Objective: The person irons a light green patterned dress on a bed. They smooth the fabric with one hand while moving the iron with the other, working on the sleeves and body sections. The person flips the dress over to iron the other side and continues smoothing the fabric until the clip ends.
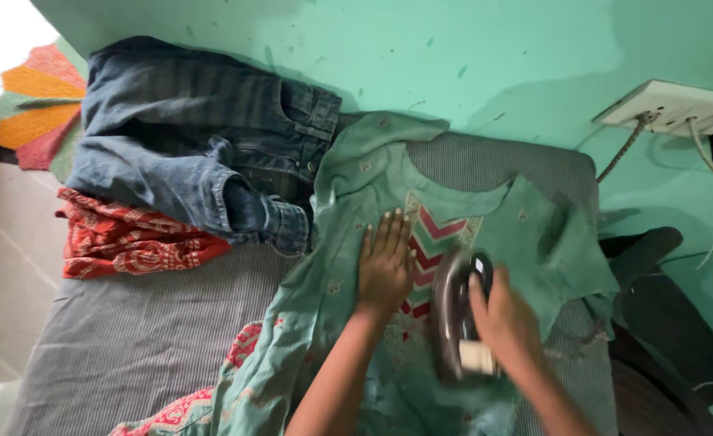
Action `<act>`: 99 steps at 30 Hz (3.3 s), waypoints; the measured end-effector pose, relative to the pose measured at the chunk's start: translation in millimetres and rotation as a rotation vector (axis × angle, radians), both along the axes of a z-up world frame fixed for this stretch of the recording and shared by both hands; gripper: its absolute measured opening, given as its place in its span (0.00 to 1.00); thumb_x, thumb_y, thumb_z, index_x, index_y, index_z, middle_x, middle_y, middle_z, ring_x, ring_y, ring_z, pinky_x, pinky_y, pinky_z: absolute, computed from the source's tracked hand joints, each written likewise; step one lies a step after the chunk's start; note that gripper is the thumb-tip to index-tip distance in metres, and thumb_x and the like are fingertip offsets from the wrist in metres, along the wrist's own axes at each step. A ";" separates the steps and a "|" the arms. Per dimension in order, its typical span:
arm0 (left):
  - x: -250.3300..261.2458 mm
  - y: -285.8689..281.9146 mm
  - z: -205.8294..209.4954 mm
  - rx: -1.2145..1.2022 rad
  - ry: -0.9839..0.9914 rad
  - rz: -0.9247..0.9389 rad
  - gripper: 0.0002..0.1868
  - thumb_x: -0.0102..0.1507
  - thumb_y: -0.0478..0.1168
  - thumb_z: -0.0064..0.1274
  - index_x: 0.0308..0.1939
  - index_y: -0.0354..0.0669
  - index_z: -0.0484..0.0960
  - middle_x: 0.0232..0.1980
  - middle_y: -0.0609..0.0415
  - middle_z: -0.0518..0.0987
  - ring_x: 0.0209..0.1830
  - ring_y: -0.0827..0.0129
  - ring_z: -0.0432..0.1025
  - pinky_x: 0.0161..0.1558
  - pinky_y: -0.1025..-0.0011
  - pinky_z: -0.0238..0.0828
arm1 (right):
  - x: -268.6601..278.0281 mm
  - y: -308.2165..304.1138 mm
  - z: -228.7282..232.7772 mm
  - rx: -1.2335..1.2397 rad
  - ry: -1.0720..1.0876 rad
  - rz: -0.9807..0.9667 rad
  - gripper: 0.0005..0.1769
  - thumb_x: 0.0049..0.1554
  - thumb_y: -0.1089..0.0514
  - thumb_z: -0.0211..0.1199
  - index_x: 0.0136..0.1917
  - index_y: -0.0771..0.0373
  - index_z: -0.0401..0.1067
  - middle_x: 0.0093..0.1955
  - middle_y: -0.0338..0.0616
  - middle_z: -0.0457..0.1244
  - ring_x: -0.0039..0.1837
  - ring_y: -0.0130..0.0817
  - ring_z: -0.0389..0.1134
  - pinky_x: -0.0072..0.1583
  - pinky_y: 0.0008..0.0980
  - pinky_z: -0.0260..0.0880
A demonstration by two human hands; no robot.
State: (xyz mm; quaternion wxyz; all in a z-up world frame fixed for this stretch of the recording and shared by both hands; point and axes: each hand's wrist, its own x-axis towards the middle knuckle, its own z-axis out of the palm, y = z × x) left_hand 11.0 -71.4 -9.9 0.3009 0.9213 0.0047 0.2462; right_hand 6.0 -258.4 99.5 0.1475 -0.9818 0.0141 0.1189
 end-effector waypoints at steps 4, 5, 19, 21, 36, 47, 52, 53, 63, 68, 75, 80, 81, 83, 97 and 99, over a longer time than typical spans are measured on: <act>0.0 3.6 7.1 -0.015 0.031 -0.002 0.30 0.67 0.41 0.43 0.72 0.34 0.68 0.78 0.43 0.65 0.81 0.54 0.55 0.79 0.49 0.42 | -52.1 -2.9 8.4 0.015 0.078 -0.026 0.29 0.60 0.41 0.51 0.66 0.63 0.60 0.40 0.65 0.69 0.46 0.66 0.72 0.47 0.57 0.72; -2.8 1.8 8.3 -0.032 0.045 -0.012 0.30 0.67 0.42 0.43 0.73 0.34 0.67 0.78 0.43 0.65 0.81 0.54 0.56 0.79 0.49 0.42 | -57.8 -4.4 7.1 0.030 0.085 -0.032 0.29 0.59 0.41 0.52 0.65 0.63 0.60 0.39 0.65 0.69 0.45 0.67 0.72 0.47 0.57 0.72; 9.5 19.4 -18.3 -0.979 0.081 -0.136 0.33 0.70 0.41 0.30 0.82 0.47 0.51 0.80 0.42 0.64 0.81 0.47 0.55 0.78 0.59 0.47 | 147.8 68.8 -31.9 0.070 -0.209 0.119 0.27 0.63 0.40 0.53 0.57 0.68 0.64 0.45 0.70 0.67 0.50 0.72 0.68 0.52 0.64 0.66; 18.6 21.3 -37.1 -1.129 0.024 -0.189 0.33 0.71 0.42 0.28 0.82 0.46 0.50 0.79 0.40 0.64 0.80 0.50 0.59 0.77 0.61 0.51 | 128.4 66.6 -30.5 0.088 -0.173 0.112 0.26 0.64 0.41 0.53 0.59 0.67 0.63 0.46 0.70 0.68 0.50 0.72 0.69 0.52 0.63 0.67; 59.9 33.0 -110.9 -1.496 -0.009 -0.111 0.39 0.70 0.53 0.24 0.77 0.26 0.57 0.67 0.33 0.76 0.72 0.48 0.67 0.75 0.59 0.54 | -103.6 19.5 -16.3 0.219 0.070 0.081 0.32 0.53 0.45 0.63 0.66 0.60 0.63 0.45 0.65 0.70 0.49 0.64 0.72 0.48 0.54 0.74; -4.6 46.3 -26.1 -1.243 0.011 -0.198 0.31 0.68 0.42 0.28 0.73 0.31 0.67 0.72 0.37 0.72 0.75 0.53 0.65 0.76 0.59 0.54 | -10.8 56.6 -60.1 0.235 -0.275 0.152 0.24 0.58 0.45 0.63 0.56 0.67 0.67 0.44 0.65 0.68 0.47 0.69 0.69 0.46 0.59 0.69; -46.6 55.0 0.8 -0.742 0.083 -0.127 0.33 0.63 0.31 0.36 0.75 0.32 0.64 0.77 0.38 0.65 0.80 0.52 0.56 0.78 0.59 0.47 | 111.6 99.6 -66.1 0.672 -0.018 -0.265 0.19 0.61 0.54 0.57 0.58 0.70 0.60 0.40 0.57 0.66 0.38 0.45 0.69 0.38 0.45 0.68; -47.5 54.6 -1.4 -0.727 0.070 -0.129 0.34 0.63 0.30 0.37 0.76 0.32 0.63 0.78 0.38 0.64 0.81 0.52 0.55 0.78 0.59 0.46 | 132.6 110.0 -64.3 0.717 -0.064 -0.259 0.17 0.62 0.56 0.58 0.56 0.72 0.60 0.40 0.54 0.65 0.37 0.40 0.68 0.37 0.41 0.67; -21.5 61.1 -46.7 -1.429 -0.061 -0.197 0.35 0.70 0.46 0.31 0.79 0.33 0.56 0.77 0.37 0.65 0.82 0.53 0.55 0.80 0.60 0.42 | 135.9 136.1 -42.1 0.842 0.015 -0.309 0.20 0.63 0.57 0.57 0.56 0.74 0.53 0.40 0.52 0.64 0.29 0.37 0.69 0.30 0.38 0.69; -14.9 88.0 -28.7 -1.530 0.074 -0.200 0.40 0.64 0.50 0.31 0.79 0.36 0.57 0.80 0.42 0.61 0.83 0.56 0.50 0.78 0.60 0.38 | 39.3 146.6 -33.9 0.775 0.096 -0.335 0.23 0.63 0.56 0.58 0.60 0.75 0.52 0.38 0.54 0.66 0.28 0.39 0.70 0.30 0.36 0.71; -26.0 99.1 19.7 -1.318 -0.015 -0.264 0.36 0.69 0.50 0.32 0.77 0.32 0.61 0.79 0.39 0.65 0.84 0.52 0.54 0.81 0.59 0.42 | 39.1 148.6 -48.4 0.868 0.032 -0.404 0.27 0.60 0.59 0.59 0.63 0.74 0.49 0.37 0.51 0.65 0.27 0.37 0.68 0.29 0.37 0.69; -35.3 99.2 29.4 -1.127 -0.045 -0.181 0.36 0.66 0.48 0.33 0.77 0.34 0.63 0.80 0.42 0.64 0.83 0.56 0.54 0.78 0.60 0.44 | 145.5 133.2 -83.1 0.904 -0.040 -0.369 0.19 0.63 0.59 0.58 0.56 0.79 0.59 0.37 0.53 0.64 0.28 0.35 0.67 0.30 0.36 0.68; -34.4 98.9 30.1 -1.142 -0.025 -0.178 0.36 0.65 0.47 0.33 0.77 0.34 0.63 0.80 0.43 0.64 0.83 0.56 0.54 0.78 0.60 0.45 | 168.2 131.0 -86.2 0.893 -0.035 -0.333 0.18 0.64 0.58 0.57 0.54 0.79 0.60 0.37 0.54 0.64 0.28 0.35 0.68 0.30 0.36 0.68; -32.1 97.1 32.7 -1.173 0.013 -0.175 0.37 0.64 0.46 0.33 0.77 0.35 0.63 0.80 0.45 0.63 0.83 0.57 0.53 0.77 0.60 0.47 | 205.5 126.5 -84.2 0.862 -0.008 -0.304 0.17 0.65 0.57 0.56 0.52 0.78 0.62 0.37 0.53 0.65 0.29 0.35 0.68 0.31 0.35 0.68; -5.4 97.1 27.4 -1.375 -0.190 -0.264 0.35 0.68 0.47 0.36 0.77 0.30 0.61 0.80 0.38 0.62 0.84 0.53 0.53 0.81 0.61 0.43 | 70.3 135.8 -83.3 0.351 -0.063 0.156 0.27 0.59 0.53 0.60 0.61 0.77 0.62 0.42 0.66 0.69 0.38 0.55 0.75 0.43 0.47 0.75; 3.1 93.5 34.9 -1.402 -0.145 -0.275 0.35 0.67 0.46 0.36 0.76 0.31 0.61 0.80 0.39 0.62 0.83 0.54 0.53 0.80 0.62 0.43 | 8.7 124.6 -87.0 0.273 -0.290 0.414 0.25 0.57 0.47 0.66 0.52 0.72 0.66 0.43 0.70 0.67 0.46 0.68 0.70 0.46 0.55 0.70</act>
